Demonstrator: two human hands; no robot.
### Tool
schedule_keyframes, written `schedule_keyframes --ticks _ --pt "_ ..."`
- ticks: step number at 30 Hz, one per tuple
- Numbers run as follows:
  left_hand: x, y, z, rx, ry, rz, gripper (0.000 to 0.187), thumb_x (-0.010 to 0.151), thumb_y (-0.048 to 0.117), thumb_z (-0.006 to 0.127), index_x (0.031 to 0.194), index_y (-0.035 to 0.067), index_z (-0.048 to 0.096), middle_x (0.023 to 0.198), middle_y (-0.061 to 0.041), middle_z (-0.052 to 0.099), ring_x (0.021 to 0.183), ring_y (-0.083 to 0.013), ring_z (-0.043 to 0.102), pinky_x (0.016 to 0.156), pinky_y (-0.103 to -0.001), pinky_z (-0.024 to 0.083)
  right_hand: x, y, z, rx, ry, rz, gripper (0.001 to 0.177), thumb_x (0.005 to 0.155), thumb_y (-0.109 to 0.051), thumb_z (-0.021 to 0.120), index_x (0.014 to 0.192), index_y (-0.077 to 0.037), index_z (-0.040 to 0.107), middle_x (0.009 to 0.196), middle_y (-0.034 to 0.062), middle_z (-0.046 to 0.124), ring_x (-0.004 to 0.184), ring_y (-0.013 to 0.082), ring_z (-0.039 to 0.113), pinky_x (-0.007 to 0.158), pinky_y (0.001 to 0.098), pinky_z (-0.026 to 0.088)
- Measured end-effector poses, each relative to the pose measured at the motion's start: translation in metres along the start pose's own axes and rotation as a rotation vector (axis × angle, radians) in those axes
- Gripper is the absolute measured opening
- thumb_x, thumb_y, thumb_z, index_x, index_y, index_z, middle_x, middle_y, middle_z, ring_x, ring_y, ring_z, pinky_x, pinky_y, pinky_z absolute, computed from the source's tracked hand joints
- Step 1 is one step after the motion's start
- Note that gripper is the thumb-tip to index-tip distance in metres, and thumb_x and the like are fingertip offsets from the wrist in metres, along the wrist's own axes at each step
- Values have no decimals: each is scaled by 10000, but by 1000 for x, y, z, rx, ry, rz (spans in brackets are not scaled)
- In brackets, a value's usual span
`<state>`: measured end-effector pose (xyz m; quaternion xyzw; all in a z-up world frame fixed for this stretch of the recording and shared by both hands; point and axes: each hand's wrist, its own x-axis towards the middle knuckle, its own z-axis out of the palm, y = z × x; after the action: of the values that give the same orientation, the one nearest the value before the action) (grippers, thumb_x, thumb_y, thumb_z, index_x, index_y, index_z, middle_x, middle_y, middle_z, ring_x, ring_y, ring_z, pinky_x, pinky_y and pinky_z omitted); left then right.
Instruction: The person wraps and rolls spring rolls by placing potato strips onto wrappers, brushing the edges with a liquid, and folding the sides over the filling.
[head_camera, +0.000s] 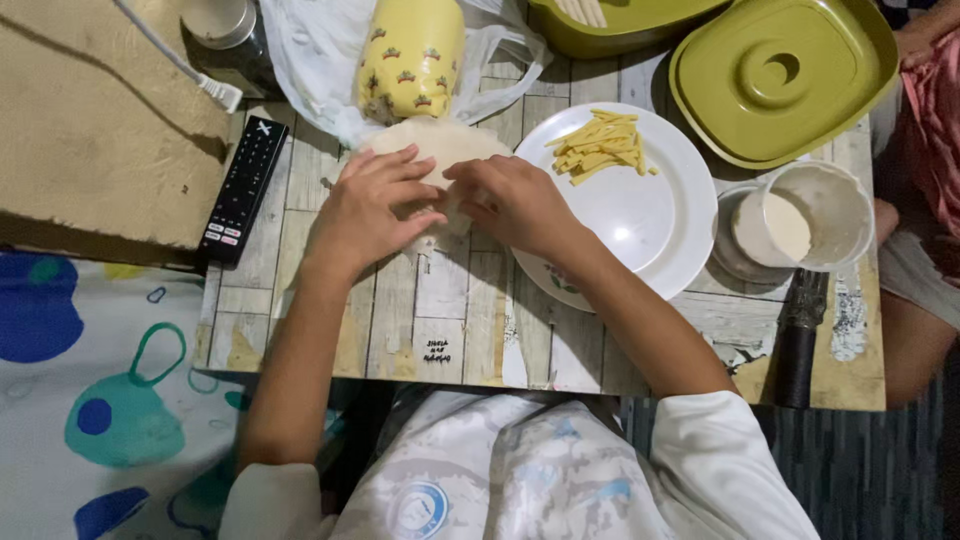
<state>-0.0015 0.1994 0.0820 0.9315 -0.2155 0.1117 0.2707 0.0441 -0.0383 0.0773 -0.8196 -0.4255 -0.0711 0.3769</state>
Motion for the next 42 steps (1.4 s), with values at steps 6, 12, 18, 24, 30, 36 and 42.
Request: schedule_keyframes --ticks 6,12,18,24,30,36,42 --pt "0 -6 9 60 11 52 146 876 267 807 984 168 815 1266 2 739 1315 -186 596 1171 -500 357 -2 -1 -1 -74 19 -37 378 844 -120 829 1187 -114 670 929 40 722 888 266 703 803 390 551" --pt "0 -7 7 38 -14 29 122 894 265 783 964 172 819 1241 6 747 1296 -186 604 1166 -500 348 -1 -1 1 -93 46 -53 353 845 -102 821 1162 -119 668 922 18 749 884 239 715 793 386 551" --pt "3 -6 6 -41 2 -29 102 918 238 764 975 172 817 1205 10 763 1293 -170 614 1186 -500 341 -7 0 6 -85 109 -53 321 862 -71 809 1149 -109 669 872 13 760 800 208 740 685 334 568" --pt "4 -4 7 -20 25 15 159 775 267 844 902 176 818 1177 9 758 1270 -211 610 1142 -522 337 -6 0 5 -108 138 -97 334 863 -65 809 1163 -112 671 872 24 755 785 203 746 678 323 575" --pt "3 -3 9 -4 9 37 238 725 252 880 942 192 803 1243 4 726 1301 -237 587 1150 -545 353 -8 0 5 -74 114 -56 360 851 -53 817 1170 -109 659 889 23 768 793 187 756 659 300 575" --pt "3 3 9 15 0 16 241 738 285 882 954 206 811 1245 -3 718 1296 -250 580 1142 -593 323 -9 6 5 36 56 76 363 868 -75 822 1186 -112 651 929 31 785 781 166 774 655 269 600" --pt "2 4 10 14 38 36 193 789 290 857 954 204 807 1236 -10 722 1287 -249 591 1135 -604 345 -9 7 5 43 64 94 364 863 -88 824 1184 -116 655 910 20 791 789 170 778 657 280 601"
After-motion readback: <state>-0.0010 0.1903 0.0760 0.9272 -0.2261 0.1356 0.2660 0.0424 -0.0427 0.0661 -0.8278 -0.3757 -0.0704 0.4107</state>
